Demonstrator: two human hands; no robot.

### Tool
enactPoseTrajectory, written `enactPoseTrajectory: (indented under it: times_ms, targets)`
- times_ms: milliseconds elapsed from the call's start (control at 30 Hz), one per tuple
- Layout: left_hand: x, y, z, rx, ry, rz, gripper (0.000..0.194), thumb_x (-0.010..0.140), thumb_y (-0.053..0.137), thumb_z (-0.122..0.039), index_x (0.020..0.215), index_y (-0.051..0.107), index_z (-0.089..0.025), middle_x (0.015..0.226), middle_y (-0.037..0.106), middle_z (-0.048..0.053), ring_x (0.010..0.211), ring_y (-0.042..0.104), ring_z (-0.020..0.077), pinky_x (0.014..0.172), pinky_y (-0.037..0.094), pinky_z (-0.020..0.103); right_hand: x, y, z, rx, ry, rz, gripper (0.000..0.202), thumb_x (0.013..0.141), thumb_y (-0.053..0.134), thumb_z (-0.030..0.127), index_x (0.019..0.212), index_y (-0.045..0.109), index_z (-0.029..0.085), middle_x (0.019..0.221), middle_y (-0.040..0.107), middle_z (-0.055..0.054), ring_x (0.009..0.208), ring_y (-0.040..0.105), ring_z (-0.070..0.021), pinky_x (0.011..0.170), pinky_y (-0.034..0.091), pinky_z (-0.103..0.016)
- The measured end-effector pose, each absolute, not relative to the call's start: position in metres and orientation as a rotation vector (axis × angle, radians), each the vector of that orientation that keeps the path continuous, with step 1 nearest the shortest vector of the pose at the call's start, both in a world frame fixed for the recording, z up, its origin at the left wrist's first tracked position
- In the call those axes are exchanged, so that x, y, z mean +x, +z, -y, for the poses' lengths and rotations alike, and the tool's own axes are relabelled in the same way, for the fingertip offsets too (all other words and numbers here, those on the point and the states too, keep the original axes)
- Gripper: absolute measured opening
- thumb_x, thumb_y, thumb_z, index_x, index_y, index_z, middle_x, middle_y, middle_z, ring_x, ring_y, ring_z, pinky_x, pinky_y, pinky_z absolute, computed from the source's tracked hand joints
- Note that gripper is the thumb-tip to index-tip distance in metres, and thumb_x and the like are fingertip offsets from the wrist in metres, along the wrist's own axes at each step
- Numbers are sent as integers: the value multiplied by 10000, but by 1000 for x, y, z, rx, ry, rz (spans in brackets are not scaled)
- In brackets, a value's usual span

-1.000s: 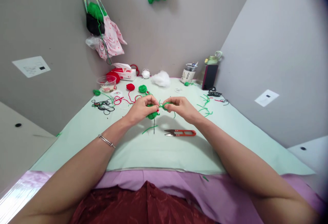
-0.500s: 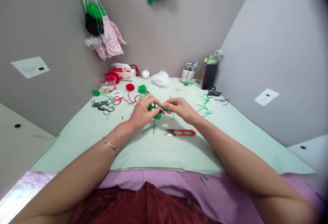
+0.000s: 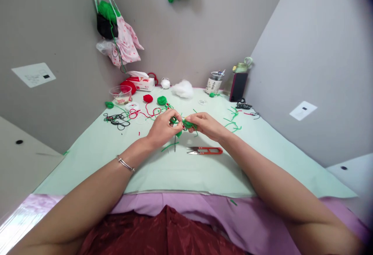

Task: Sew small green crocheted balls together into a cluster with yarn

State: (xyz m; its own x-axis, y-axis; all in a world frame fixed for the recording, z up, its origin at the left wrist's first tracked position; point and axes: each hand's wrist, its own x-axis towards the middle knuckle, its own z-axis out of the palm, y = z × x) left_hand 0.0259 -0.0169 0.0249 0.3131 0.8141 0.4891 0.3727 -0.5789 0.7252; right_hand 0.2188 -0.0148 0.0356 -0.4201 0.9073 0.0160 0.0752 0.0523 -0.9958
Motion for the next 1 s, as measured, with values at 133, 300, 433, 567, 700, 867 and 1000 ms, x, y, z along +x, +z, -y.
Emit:
enactPoseTrajectory:
  times_ms: [133,300,433,567,700,867,1000]
  targets:
    - [25,23,12,1793,1110,-929,156,775,654,-307,861,619,-182,816,645,13,717,564,139,663,426,262,220,31,13,-899,1572,1464,299,793,718,427,731,681,136,718,588,-22,651,503,-112,672,436,-278]
    - [25,22,9,1635,1075,-833,267,745,725,-381,866,621,-167,760,637,4,642,545,109,602,398,239,218,31,13,-905,1542,1467,320,802,716,429,700,658,131,699,563,-16,650,485,-107,664,426,-267]
    - [25,22,9,1606,1070,-824,271,751,718,-393,850,626,-158,714,607,-5,592,496,90,555,365,226,217,31,14,-896,1537,1467,321,796,718,427,698,656,128,695,565,-12,646,483,-102,658,418,-263]
    - [26,20,8,1636,1065,-833,242,763,676,-373,849,612,-156,728,606,4,611,506,100,572,384,234,216,30,15,-883,1575,1444,317,789,726,430,722,675,124,715,577,-18,654,494,-103,664,424,-269]
    - [26,21,9,1760,1121,-915,154,763,617,-304,825,587,-167,765,600,6,666,523,117,640,421,256,215,31,15,-886,1583,1480,325,793,717,442,755,688,121,728,584,-21,655,499,-103,661,422,-267]
    - [25,24,12,2044,1183,-999,44,729,576,-188,765,550,-186,812,560,0,690,497,118,625,404,248,216,34,15,-993,1470,1611,346,785,694,468,715,655,132,670,557,0,629,486,-103,642,403,-264]
    - [22,24,12,2344,1199,-1007,87,716,549,-125,760,524,-196,787,541,-5,703,484,134,728,416,292,219,40,17,-1099,1198,1831,312,806,654,442,737,669,137,652,556,10,638,492,-114,639,383,-270]
